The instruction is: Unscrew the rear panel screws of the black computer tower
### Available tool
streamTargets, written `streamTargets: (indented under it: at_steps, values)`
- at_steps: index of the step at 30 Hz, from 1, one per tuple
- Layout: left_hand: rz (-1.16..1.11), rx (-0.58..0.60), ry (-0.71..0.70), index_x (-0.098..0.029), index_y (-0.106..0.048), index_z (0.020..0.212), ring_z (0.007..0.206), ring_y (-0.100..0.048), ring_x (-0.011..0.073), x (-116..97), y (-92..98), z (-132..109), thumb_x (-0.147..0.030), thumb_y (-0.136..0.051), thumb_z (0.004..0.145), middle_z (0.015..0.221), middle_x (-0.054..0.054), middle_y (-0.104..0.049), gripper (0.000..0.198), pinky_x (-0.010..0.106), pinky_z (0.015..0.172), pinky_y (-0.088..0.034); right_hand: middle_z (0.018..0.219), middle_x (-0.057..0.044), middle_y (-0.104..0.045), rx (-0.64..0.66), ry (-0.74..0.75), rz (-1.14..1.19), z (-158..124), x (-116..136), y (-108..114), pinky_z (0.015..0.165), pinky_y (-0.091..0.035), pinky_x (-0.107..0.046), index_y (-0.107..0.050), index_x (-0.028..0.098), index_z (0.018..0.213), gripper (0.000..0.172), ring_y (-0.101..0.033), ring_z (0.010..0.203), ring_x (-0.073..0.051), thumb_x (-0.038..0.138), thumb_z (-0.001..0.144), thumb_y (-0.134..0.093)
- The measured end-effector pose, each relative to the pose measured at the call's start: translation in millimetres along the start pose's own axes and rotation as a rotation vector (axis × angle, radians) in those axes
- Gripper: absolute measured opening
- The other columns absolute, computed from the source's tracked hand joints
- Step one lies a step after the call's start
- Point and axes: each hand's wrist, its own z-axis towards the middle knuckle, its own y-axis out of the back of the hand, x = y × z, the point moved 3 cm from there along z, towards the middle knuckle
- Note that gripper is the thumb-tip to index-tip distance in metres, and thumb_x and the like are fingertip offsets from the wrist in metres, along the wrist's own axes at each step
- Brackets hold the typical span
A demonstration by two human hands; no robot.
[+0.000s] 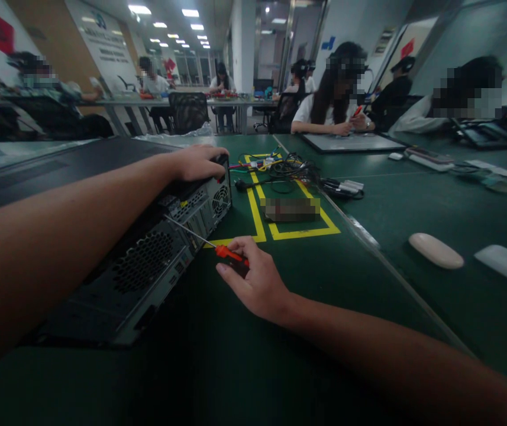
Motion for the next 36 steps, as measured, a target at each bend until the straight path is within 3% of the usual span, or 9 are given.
streamTargets:
  at_steps: [5, 13, 19, 25, 30, 36]
  values:
    - [-0.022, -0.012, 0.004, -0.032, -0.057, 0.184, 0.167, -0.057, 0.0475, 1.2, -0.1, 1.1, -0.068, -0.057, 0.088, 0.174, 0.012, -0.070, 0.102, 0.059, 0.141, -0.043, 0.111, -0.005, -0.079, 0.006, 0.016, -0.005, 2.1, 0.9, 0.7, 0.092, -0.062, -0.043, -0.064, 0.028, 0.119, 0.017, -0.076, 0.096, -0.025, 0.038, 0.111, -0.074]
    - [0.004, -0.008, 0.005, -0.031, -0.056, 0.184, 0.168, -0.058, 0.0426, 0.8, -0.2, 0.3, -0.069, -0.054, 0.087, 0.176, 0.012, -0.067, 0.104, 0.052, 0.142, -0.044, 0.110, -0.005, -0.079, 0.009, 0.003, 0.003, 2.1, 3.6, 1.1, 0.091, -0.061, -0.041, -0.065, 0.027, 0.118, 0.016, -0.074, 0.094, -0.024, 0.039, 0.111, -0.073]
    - [-0.019, -0.018, 0.005, -0.035, -0.057, 0.183, 0.167, -0.058, 0.0452, -0.4, 0.1, -0.5, -0.067, -0.057, 0.089, 0.174, 0.011, -0.070, 0.099, 0.058, 0.141, -0.044, 0.108, -0.004, -0.080, 0.003, -0.002, 0.000, 1.9, 4.0, 1.0, 0.089, -0.060, -0.040, -0.067, 0.027, 0.117, 0.015, -0.073, 0.092, -0.023, 0.039, 0.111, -0.074]
    - [0.026, -0.004, 0.010, -0.032, -0.055, 0.185, 0.167, -0.058, 0.0421, 0.7, -0.4, 0.0, -0.068, -0.052, 0.092, 0.176, 0.011, -0.068, 0.100, 0.054, 0.141, -0.045, 0.107, -0.004, -0.080, -0.006, 0.001, 0.005, 0.9, 3.7, 1.4, 0.089, -0.059, -0.038, -0.069, 0.027, 0.118, 0.015, -0.072, 0.090, -0.023, 0.039, 0.111, -0.074]
    - [0.004, -0.004, 0.006, -0.035, -0.055, 0.185, 0.168, -0.057, 0.0459, -0.4, 0.1, -0.3, -0.069, -0.056, 0.090, 0.177, 0.010, -0.067, 0.101, 0.057, 0.141, -0.043, 0.108, -0.004, -0.080, -0.005, 0.006, -0.005, 0.4, 3.8, 2.1, 0.090, -0.060, -0.039, -0.070, 0.027, 0.118, 0.015, -0.074, 0.093, -0.023, 0.040, 0.112, -0.073]
    - [-0.025, -0.004, 0.006, -0.029, -0.054, 0.186, 0.170, -0.055, 0.0471, -1.9, 0.3, -1.9, -0.067, -0.056, 0.089, 0.179, 0.014, -0.066, 0.103, 0.058, 0.143, -0.042, 0.111, -0.006, -0.083, -0.016, 0.030, 0.002, 0.0, 1.7, 1.5, 0.091, -0.061, -0.040, -0.073, 0.025, 0.120, 0.018, -0.075, 0.094, -0.024, 0.042, 0.114, -0.073]
